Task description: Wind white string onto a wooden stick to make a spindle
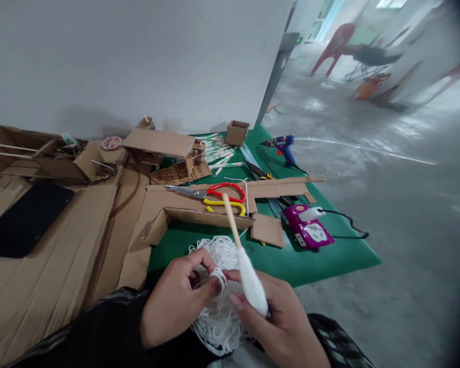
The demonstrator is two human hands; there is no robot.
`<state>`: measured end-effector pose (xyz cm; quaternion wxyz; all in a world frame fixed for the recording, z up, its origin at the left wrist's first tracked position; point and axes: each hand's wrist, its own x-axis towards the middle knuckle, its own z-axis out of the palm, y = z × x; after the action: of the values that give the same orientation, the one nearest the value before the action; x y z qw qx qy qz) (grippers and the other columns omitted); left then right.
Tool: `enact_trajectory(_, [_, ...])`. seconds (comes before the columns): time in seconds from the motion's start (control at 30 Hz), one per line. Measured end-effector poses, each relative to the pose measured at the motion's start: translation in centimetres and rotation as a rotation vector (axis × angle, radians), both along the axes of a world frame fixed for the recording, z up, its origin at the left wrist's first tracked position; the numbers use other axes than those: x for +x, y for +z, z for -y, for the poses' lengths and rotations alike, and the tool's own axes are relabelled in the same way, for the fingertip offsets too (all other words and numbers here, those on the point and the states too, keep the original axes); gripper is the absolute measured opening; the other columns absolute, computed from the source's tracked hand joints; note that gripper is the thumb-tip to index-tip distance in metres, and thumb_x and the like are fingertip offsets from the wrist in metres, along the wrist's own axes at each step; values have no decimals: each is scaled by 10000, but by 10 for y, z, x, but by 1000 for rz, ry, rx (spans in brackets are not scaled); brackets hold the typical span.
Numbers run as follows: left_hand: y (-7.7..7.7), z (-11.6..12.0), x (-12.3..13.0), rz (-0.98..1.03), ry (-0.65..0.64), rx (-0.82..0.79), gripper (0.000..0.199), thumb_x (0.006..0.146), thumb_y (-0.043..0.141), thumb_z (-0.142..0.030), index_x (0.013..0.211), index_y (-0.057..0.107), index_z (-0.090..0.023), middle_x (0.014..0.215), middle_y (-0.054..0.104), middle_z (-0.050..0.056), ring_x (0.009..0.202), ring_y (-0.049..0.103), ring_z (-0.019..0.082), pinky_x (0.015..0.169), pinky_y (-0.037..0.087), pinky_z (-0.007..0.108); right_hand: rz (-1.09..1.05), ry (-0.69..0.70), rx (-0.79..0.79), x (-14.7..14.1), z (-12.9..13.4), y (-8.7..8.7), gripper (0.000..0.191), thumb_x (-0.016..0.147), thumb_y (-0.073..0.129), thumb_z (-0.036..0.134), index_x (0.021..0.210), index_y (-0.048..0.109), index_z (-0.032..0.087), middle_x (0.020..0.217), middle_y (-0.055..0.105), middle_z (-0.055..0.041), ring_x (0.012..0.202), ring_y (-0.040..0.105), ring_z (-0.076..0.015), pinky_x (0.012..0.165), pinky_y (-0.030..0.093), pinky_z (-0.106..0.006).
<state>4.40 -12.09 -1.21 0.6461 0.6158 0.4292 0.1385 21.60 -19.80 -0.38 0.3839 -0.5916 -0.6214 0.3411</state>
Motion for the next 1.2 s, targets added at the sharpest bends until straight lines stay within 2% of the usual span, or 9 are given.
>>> enact_trajectory(0.2, [-3, -2, 6, 0, 43, 17, 77, 776, 626, -190, 748, 557, -169, 595, 457, -61, 535, 373, 87, 470, 296, 180, -33, -3, -154, -6, -4, -4, 132, 855, 602, 287, 806, 661, 180, 716, 650, -8, 610, 529, -136, 587, 391, -227])
enact_trajectory(0.33, [2, -6, 4, 71, 10, 15, 95, 822, 593, -215, 765, 626, -148, 647, 535, -36, 576, 422, 97, 535, 350, 194, -41, -41, -227, -4, -5, -7, 163, 831, 543, 209, 681, 582, 159, 595, 484, 32, 558, 398, -106, 510, 305, -213])
enact_trajectory(0.47, [9, -9, -1, 26, -37, 111, 196, 869, 563, -269, 748, 650, -141, 712, 597, -2, 644, 465, 126, 590, 367, 223, -164, -65, -298, -1, -7, -9, 152, 826, 510, 222, 689, 523, 157, 611, 378, 41, 569, 315, -99, 485, 269, -211])
enact_trajectory(0.57, [10, -12, -3, 41, 20, 98, 210, 901, 533, -307, 801, 634, -151, 749, 575, -1, 696, 468, 137, 634, 377, 231, -244, -73, -297, 0, -10, -9, 193, 855, 502, 265, 690, 485, 165, 632, 366, 37, 582, 299, -99, 492, 272, -214])
enact_trajectory(0.77, [4, -15, -3, 331, 87, -205, 219, 845, 642, -339, 790, 509, -175, 739, 471, -37, 663, 382, 102, 611, 339, 205, -271, -96, -298, 1, -10, -12, 231, 881, 510, 331, 735, 520, 153, 661, 400, 20, 599, 310, -108, 509, 291, -226])
enact_trajectory(0.87, [3, -14, -3, 395, 96, -253, 278, 814, 695, -349, 781, 473, -185, 738, 464, -45, 645, 367, 92, 588, 320, 197, -284, -96, -295, 0, -9, -13, 264, 888, 508, 358, 720, 516, 153, 653, 394, 20, 596, 305, -108, 504, 286, -227])
enact_trajectory(1.03, [4, -14, -3, 371, 63, -196, 281, 835, 674, -398, 813, 502, -177, 708, 445, -51, 640, 369, 91, 585, 317, 200, -252, -100, -276, -1, -9, -14, 268, 897, 495, 353, 742, 566, 146, 648, 400, 21, 599, 321, -112, 509, 288, -229])
enact_trajectory(1.2, [7, -12, -4, 201, 21, -213, 247, 913, 537, -424, 865, 514, -183, 633, 525, -44, 569, 367, 95, 547, 296, 220, -194, -96, -212, 1, -9, -10, 253, 886, 487, 282, 700, 588, 145, 640, 417, 24, 582, 316, -103, 503, 288, -223])
